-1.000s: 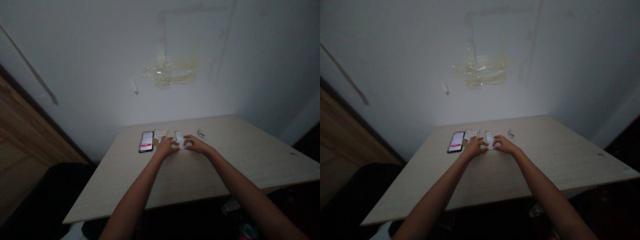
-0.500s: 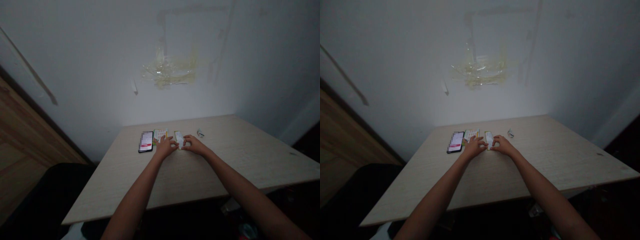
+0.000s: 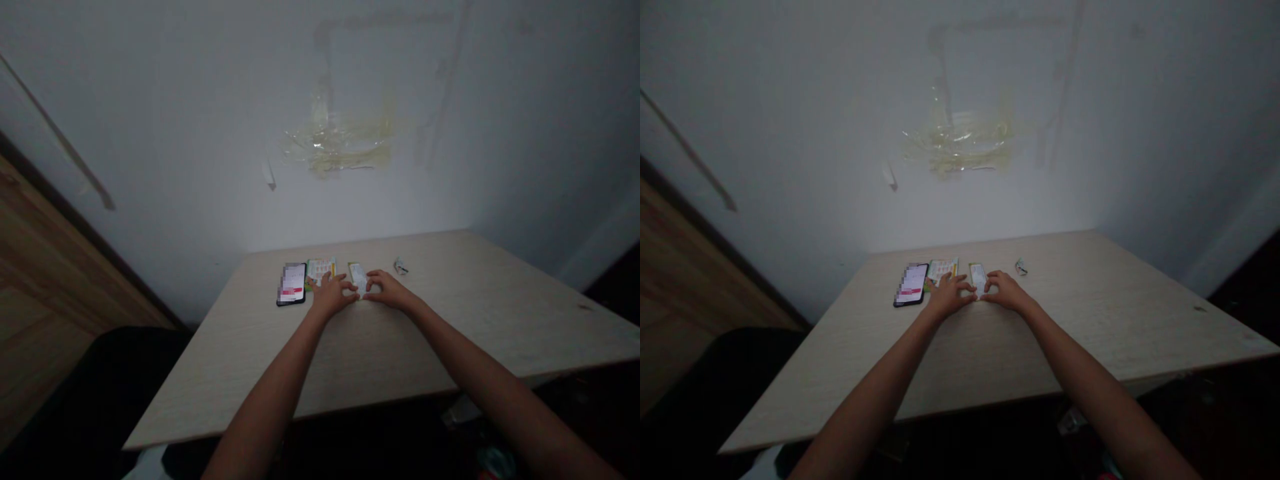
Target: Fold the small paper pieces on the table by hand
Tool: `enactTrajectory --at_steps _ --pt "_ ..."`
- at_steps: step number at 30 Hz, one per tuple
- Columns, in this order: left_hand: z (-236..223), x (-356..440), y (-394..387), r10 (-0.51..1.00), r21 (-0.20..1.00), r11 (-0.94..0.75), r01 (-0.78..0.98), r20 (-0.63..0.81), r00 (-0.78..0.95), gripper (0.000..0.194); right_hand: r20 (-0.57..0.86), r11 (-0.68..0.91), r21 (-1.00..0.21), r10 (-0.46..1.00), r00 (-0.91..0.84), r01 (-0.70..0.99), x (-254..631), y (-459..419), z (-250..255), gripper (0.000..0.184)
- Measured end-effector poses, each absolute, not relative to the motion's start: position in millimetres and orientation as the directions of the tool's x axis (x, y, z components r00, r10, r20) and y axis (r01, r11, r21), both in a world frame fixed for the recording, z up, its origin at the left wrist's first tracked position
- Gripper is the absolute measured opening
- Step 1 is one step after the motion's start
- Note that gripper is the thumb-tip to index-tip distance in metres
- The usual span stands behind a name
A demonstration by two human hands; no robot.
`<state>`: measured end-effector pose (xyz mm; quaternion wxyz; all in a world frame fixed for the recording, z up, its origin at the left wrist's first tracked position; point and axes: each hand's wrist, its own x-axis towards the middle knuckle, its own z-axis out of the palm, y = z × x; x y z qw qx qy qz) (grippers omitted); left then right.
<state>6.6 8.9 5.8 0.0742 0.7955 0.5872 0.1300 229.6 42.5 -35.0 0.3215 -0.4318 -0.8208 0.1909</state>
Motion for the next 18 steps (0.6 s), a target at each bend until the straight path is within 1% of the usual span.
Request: enactTrajectory --at_steps 4,8,11,13,18 --pt "5.1 7.2 6.7 0.956 0.263 -0.291 0.92 0.111 0.271 0.034 0.365 0.55 -0.603 0.834 -0.413 0.578 230.3 43.3 -36.4 0.019" --pt "4.3 8.8 1.9 0.948 0.243 -0.312 0.918 0.145 0.284 0.033 0.36 0.544 -0.609 0.838 -0.411 0.577 230.8 42.8 -35.8 0.019" --pt "4.3 9.8 -0.4 0.946 0.236 -0.313 0.92 0.159 0.281 0.034 0.339 0.525 -0.641 0.848 -0.406 0.56 233.1 42.2 -33.6 0.01" --pt "4.2 10.0 -0.6 0.948 0.24 -0.311 0.92 0.153 0.28 0.033 0.326 0.517 -0.668 0.85 -0.414 0.536 235.3 42.5 -32.5 0.006" --pt "0.2 8.7 0.6 0.949 0.274 -0.306 0.912 0.167 0.269 0.031 0.316 0.515 -0.683 0.847 -0.427 0.517 239.1 44.9 -32.5 0.007"
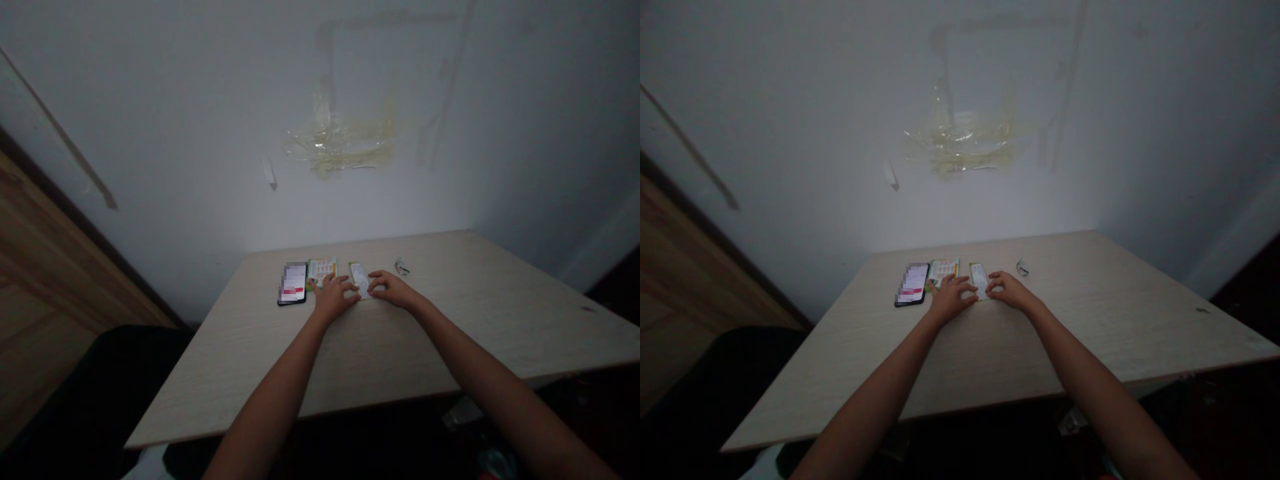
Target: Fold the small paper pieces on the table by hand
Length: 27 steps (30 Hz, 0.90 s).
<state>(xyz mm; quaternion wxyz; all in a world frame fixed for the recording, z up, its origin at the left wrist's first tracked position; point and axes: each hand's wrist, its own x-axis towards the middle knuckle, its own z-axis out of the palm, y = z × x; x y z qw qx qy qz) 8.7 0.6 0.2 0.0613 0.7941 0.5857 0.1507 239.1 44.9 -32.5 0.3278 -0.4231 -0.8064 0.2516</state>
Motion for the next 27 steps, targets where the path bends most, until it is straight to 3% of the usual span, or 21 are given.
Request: enactTrajectory --at_steps 7,15,27 --pt "-2 6 2 0.947 0.288 -0.31 0.906 0.173 0.269 0.033 0.303 0.522 -0.678 0.84 -0.451 0.518 239 47 -31 0.008" --pt "9 7 2 0.952 0.197 -0.3 0.933 0.126 0.279 0.04 0.269 0.533 -0.67 0.823 -0.5 0.516 244 49 -27 0.013" --pt "3 11 2 0.956 0.225 -0.283 0.932 0.145 0.255 0.038 0.268 0.569 -0.662 0.788 -0.554 0.488 252 54 -30 0.017"
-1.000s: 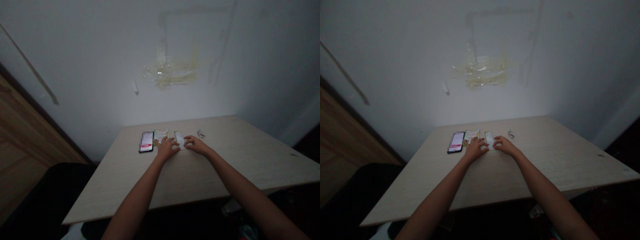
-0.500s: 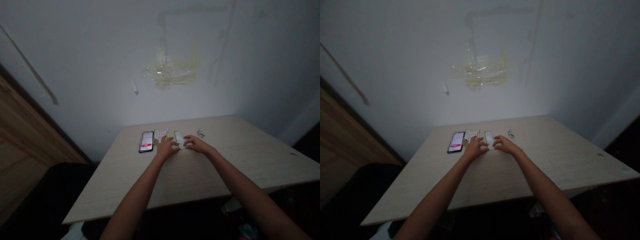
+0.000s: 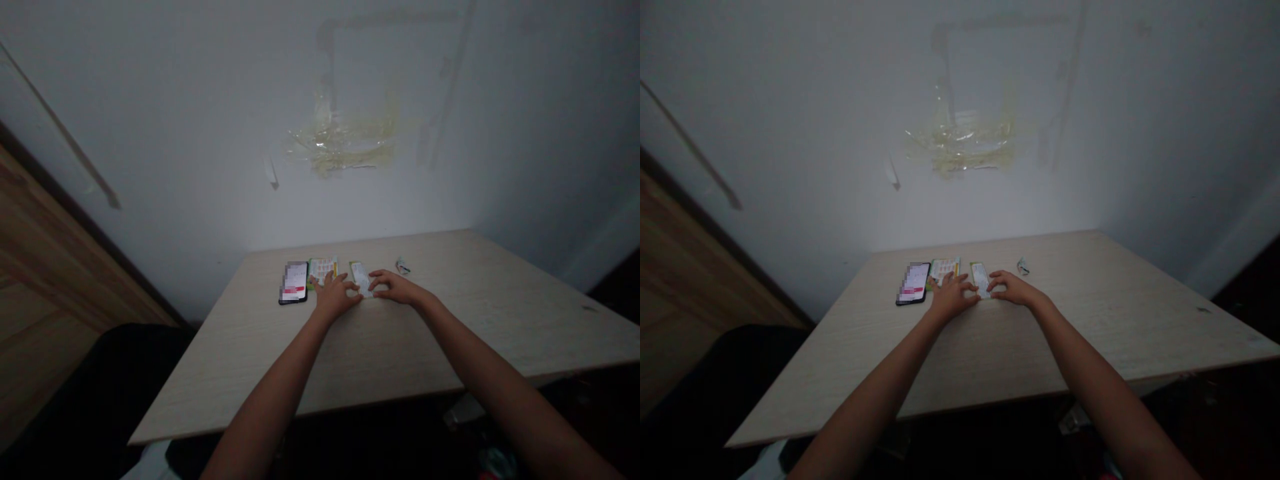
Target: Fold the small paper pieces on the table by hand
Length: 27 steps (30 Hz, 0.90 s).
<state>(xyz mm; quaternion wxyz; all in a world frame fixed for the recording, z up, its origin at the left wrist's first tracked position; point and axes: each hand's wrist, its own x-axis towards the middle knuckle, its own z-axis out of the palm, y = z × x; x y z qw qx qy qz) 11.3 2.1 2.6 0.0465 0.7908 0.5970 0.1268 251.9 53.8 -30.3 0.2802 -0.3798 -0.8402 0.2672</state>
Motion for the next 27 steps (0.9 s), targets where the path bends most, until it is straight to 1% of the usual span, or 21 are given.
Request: enactTrajectory --at_steps 9,18,20,27 --pt "-2 8 6 0.957 0.24 -0.28 0.93 0.144 0.251 0.042 0.25 0.556 -0.694 0.782 -0.571 0.457 257 54 -30 0.023" --pt "-1 9 3 0.957 0.215 -0.279 0.936 0.136 0.254 0.042 0.275 0.526 -0.692 0.825 -0.494 0.495 254 56 -34 0.026" --pt "-1 10 3 0.959 0.21 -0.275 0.938 0.129 0.252 0.042 0.3 0.531 -0.682 0.831 -0.469 0.504 252 59 -36 0.026" --pt "-1 9 4 0.956 0.24 -0.284 0.928 0.141 0.257 0.039 0.359 0.571 -0.581 0.82 -0.447 0.58 247 65 -39 0.021"
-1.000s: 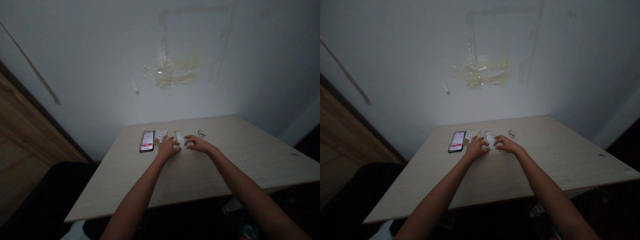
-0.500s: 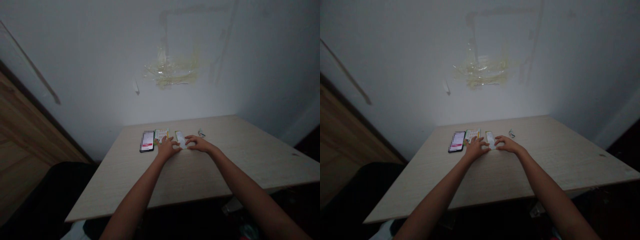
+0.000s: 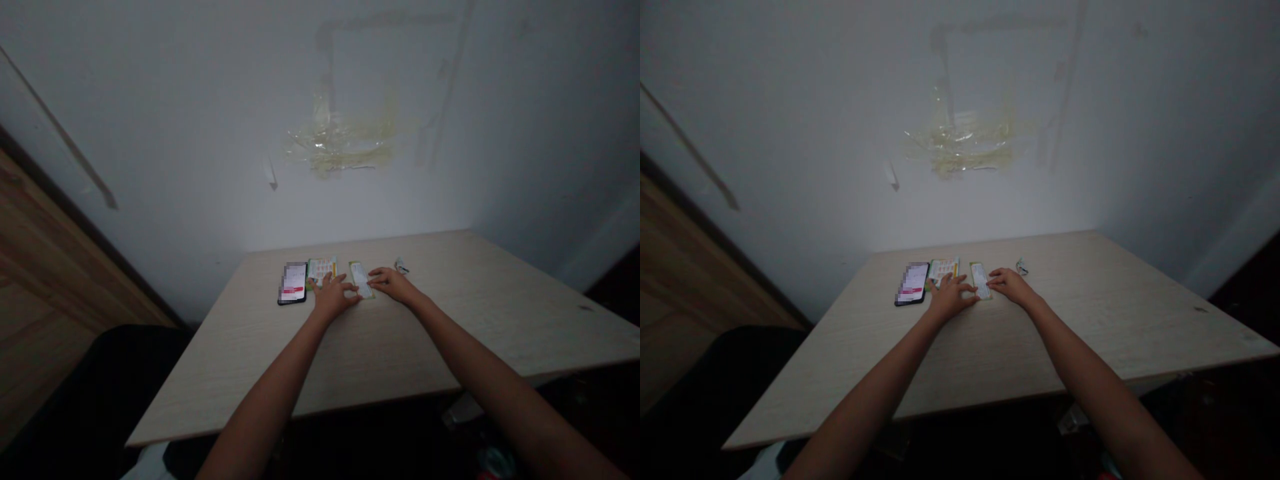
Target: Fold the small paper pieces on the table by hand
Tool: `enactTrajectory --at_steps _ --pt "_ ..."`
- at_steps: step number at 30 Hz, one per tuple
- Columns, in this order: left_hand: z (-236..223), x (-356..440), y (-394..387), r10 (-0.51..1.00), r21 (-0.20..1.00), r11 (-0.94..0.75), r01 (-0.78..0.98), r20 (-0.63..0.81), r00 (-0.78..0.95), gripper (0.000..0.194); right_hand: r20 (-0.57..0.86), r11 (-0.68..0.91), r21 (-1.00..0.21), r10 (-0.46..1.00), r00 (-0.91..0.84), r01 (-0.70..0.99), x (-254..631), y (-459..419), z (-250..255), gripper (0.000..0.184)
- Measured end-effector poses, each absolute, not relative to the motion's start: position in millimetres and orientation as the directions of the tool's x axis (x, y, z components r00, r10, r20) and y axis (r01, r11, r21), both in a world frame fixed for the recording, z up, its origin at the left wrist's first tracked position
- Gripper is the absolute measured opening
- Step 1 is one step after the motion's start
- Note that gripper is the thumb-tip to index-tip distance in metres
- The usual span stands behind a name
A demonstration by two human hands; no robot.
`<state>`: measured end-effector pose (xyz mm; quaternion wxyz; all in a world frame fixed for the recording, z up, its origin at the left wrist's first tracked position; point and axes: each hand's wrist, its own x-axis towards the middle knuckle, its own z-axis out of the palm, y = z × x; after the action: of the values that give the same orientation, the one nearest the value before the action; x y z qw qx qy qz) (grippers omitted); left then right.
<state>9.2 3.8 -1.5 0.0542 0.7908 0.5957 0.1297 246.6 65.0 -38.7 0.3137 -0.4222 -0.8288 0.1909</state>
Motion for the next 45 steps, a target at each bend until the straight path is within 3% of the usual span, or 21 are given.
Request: enactTrajectory --at_steps 9,19,30,45 --pt "-2 8 5 0.952 0.266 -0.3 0.916 0.149 0.268 0.038 0.411 0.552 -0.51 0.83 -0.378 0.659 242 72 -46 0.021" --pt "-3 4 3 0.93 0.339 -0.367 0.866 0.152 0.334 0.028 0.471 0.633 -0.546 0.774 -0.423 0.549 244 64 -41 0.034" --pt "-2 6 1 0.933 0.337 -0.361 0.87 0.138 0.333 0.03 0.39 0.594 -0.326 0.793 -0.468 0.736 237 50 -29 0.037" --pt "0 6 -3 0.922 0.293 -0.385 0.875 0.15 0.356 0.031 0.355 0.557 -0.328 0.821 -0.447 0.763 234 48 -27 0.037"
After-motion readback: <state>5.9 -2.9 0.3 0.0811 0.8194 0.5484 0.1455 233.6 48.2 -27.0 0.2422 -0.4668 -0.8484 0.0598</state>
